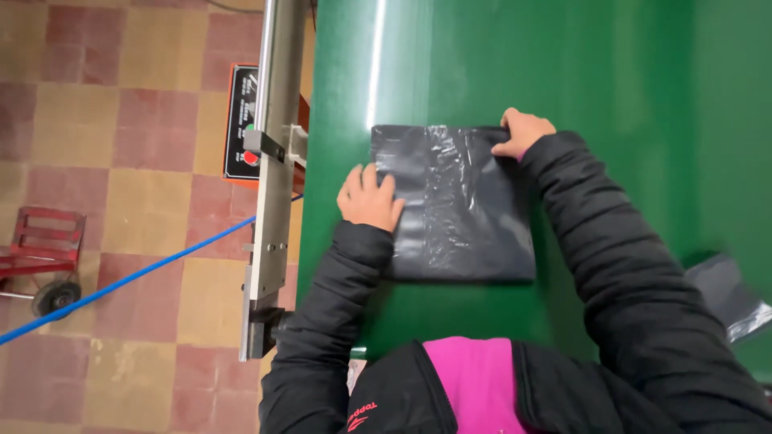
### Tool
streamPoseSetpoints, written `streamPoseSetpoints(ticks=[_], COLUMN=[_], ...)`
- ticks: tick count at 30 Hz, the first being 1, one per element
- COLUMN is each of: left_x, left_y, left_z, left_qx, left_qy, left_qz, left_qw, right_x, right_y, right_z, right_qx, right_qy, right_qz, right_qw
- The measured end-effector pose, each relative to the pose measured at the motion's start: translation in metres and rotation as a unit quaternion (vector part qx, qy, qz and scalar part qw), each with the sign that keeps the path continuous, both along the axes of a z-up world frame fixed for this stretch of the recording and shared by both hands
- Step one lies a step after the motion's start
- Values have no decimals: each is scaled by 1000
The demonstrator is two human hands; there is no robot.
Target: Manually folding black plastic bags from a conveyor belt and stacking them in a red crate.
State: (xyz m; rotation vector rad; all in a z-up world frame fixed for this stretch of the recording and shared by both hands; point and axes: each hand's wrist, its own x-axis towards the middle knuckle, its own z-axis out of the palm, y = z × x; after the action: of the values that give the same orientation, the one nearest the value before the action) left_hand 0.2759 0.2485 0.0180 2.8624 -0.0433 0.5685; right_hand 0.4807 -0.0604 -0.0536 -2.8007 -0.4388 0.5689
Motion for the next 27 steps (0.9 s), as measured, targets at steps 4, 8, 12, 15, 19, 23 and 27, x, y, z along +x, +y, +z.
streamPoseSetpoints(ticks=[4,8,12,15,19,23,27], left_x=[3,10,-15,-40,-87,-116,-137], left_y=[-42,-58,2,18,33,25,19], left_z=[-1,-141,-174,-101,-102,-34,12], left_qx=[-106,-480,-940,-938,-893,-492,-39], left_qy=[53,182,223,220,202,79,25], left_qz=[-203,-256,-102,88,-11,-149,-208], left_qw=[972,819,239,252,402,854,977], right_x=[-15,-88,-189,-239,-273,-284,-292], right_y=[8,16,11,3,-9,-17,-21], right_z=[14,80,135,121,90,75,73], right_qx=[-32,109,194,204,210,206,220], right_qy=[-55,-220,-342,-348,-343,-339,-330], right_qz=[96,77,114,115,102,109,119], right_qw=[993,966,912,908,910,912,910])
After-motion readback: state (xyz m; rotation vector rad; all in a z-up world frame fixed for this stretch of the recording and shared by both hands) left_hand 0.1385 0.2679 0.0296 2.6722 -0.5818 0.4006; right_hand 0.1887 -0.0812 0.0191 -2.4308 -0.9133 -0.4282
